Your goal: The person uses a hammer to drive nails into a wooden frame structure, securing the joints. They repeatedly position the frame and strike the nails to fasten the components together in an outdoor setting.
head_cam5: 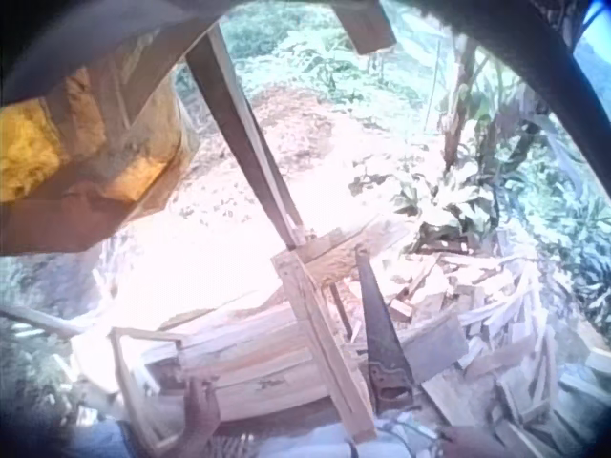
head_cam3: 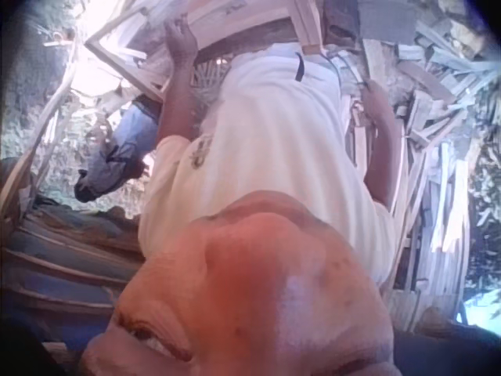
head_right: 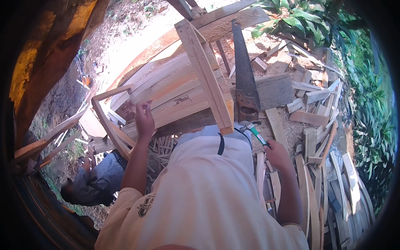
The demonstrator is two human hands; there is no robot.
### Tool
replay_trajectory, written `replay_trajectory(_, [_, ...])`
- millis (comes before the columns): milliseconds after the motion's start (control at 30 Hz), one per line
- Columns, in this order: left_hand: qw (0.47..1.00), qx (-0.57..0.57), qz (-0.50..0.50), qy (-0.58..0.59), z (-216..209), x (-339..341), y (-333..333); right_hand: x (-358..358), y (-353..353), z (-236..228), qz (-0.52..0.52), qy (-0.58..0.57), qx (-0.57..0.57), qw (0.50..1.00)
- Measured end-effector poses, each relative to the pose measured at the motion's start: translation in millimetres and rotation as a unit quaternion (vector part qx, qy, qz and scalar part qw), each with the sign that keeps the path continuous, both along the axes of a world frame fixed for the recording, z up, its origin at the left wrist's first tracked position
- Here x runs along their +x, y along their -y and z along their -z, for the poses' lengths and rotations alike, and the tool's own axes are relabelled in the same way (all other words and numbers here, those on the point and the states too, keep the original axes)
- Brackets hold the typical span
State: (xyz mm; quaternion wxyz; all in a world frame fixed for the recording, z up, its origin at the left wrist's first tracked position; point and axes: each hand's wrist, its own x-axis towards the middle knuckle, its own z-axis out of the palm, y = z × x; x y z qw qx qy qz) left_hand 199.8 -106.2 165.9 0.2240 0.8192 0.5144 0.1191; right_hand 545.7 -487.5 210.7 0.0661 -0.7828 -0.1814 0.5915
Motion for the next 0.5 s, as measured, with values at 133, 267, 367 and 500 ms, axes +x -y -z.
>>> replay_trajectory(133, [0.994, -0.113, -0.009, 0.003, 47, -19, 49, 15, -15, -25, 0.119, 0.028, -0.038, 0.992])
replay_trajectory(267, [0.988, -0.152, -0.006, 0.014, 56, -42, 76, 40, -20, -25, 0.031, 0.136, -0.036, 0.99])
replay_trajectory(367, [0.988, -0.123, 0.012, 0.088, 46, -47, 75, 55, -35, -41, -0.132, 0.238, -0.021, 0.962])
replay_trajectory(500, [0.964, -0.07, 0.047, 0.252, -6, -38, 59, 33, -76, -85, -0.255, 0.247, -0.088, 0.931])
